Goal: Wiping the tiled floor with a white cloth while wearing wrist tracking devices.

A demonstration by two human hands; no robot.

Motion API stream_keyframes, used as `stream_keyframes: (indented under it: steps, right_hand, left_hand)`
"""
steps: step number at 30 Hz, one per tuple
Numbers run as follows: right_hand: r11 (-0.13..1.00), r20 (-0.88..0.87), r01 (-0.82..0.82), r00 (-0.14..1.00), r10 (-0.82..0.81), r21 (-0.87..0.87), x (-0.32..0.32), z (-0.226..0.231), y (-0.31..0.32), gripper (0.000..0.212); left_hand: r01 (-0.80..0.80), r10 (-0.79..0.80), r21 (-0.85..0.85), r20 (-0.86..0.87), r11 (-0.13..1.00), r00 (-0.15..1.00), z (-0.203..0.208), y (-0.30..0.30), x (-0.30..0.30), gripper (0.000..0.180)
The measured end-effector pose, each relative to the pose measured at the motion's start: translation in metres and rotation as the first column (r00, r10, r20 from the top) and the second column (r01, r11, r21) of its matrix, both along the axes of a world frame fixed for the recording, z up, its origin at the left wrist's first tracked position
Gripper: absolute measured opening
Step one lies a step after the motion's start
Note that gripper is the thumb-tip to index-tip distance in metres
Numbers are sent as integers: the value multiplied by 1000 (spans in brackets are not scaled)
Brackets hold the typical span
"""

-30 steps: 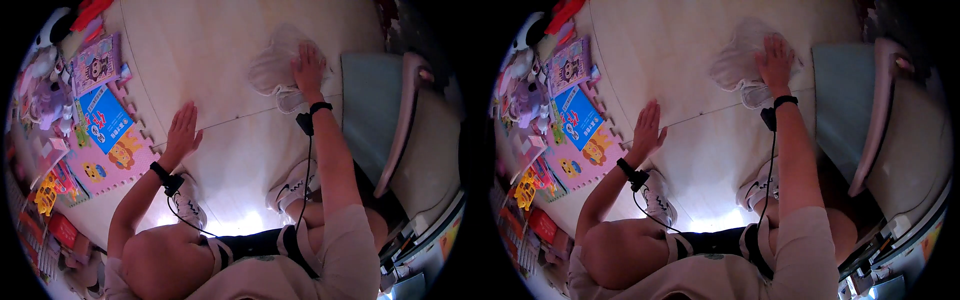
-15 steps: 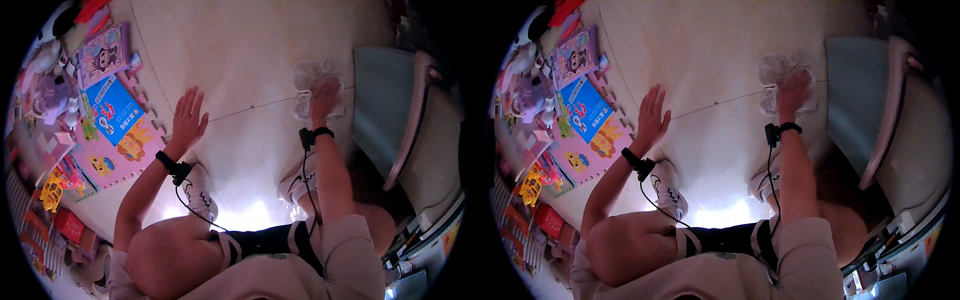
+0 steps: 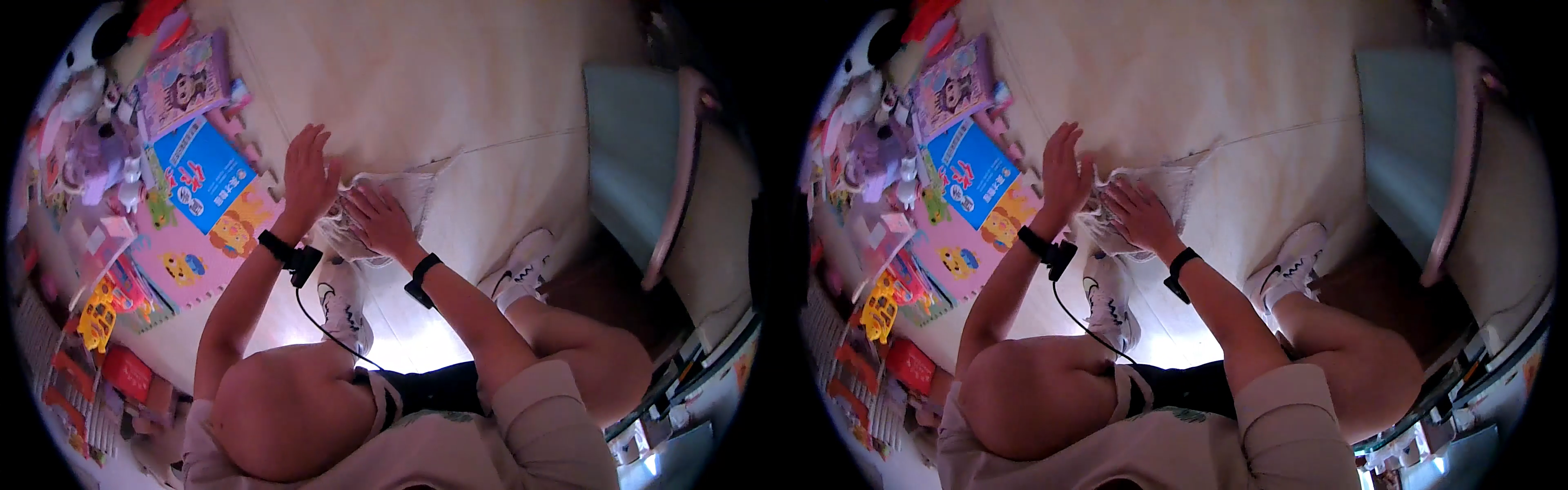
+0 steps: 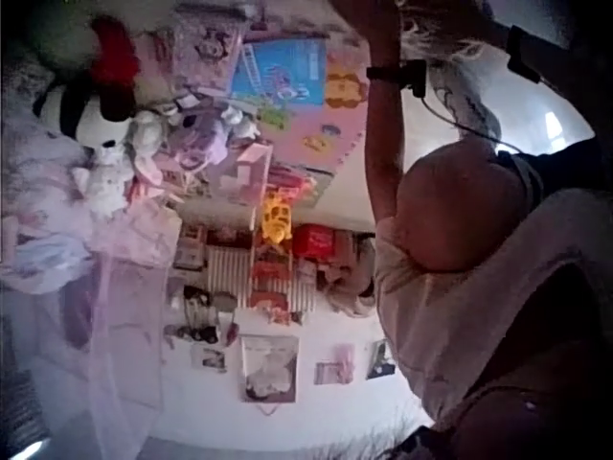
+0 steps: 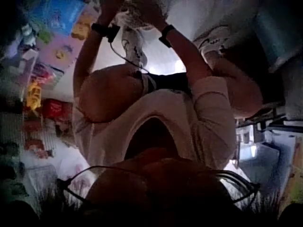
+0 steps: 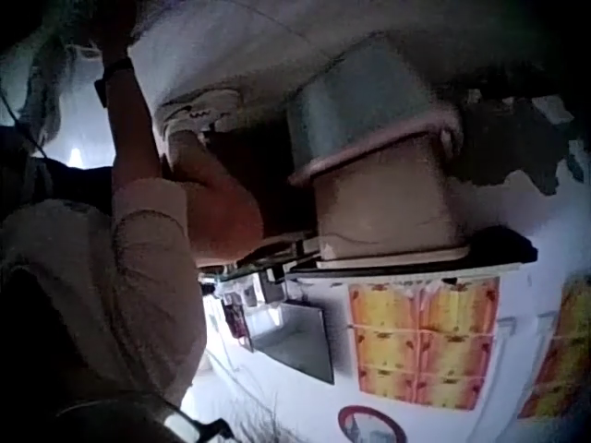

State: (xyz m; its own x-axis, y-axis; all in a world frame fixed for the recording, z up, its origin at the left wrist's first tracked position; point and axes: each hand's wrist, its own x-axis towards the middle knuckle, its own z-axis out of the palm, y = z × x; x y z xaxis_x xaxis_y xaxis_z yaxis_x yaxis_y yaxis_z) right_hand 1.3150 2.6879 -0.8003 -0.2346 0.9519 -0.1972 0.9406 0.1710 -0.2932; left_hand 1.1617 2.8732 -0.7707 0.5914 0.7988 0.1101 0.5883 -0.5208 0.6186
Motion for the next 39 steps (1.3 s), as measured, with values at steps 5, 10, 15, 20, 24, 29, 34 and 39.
stream_keyframes:
  steps: [5, 10, 15, 20, 24, 29, 34, 39]
  right_hand:
    - [992, -31, 123, 992, -122, 34, 116, 12, 44, 75]
    - [918, 147, 351, 914, -379, 184, 288, 5, 25, 78]
    - [815, 277, 476, 777, -566, 329, 374, -12, -3, 79]
    - [530, 227, 743, 480, -847, 409, 411, -32, -68, 72]
    - [435, 244, 782, 361, -900, 446, 378, -39, -84, 74]
    - [423, 263, 701, 332, -906, 575, 324, -38, -94, 75]
    - [549, 634, 788, 278, -721, 279, 216, -43, -62, 81]
    - [550, 490, 834, 500, -714, -48, 96, -4, -15, 78]
  left_hand:
    - [43, -43, 3, -36, 999, 998, 8, 0, -2, 49]
    - [144, -144, 0, -38, 990, 989, 13, -1, 34, 59]
    - [196, -195, 9, -52, 981, 979, 18, 6, 37, 69]
    - [129, -130, -8, -79, 992, 988, 17, 6, 32, 67]
    - [118, -121, -34, -79, 992, 990, 18, 7, 21, 67]
    - [69, -68, -32, 21, 997, 997, 17, 2, 39, 49]
    - [89, -83, -63, 82, 994, 993, 4, -4, 47, 28]
    - [274, -279, 58, 120, 960, 953, 15, -21, 78, 30]
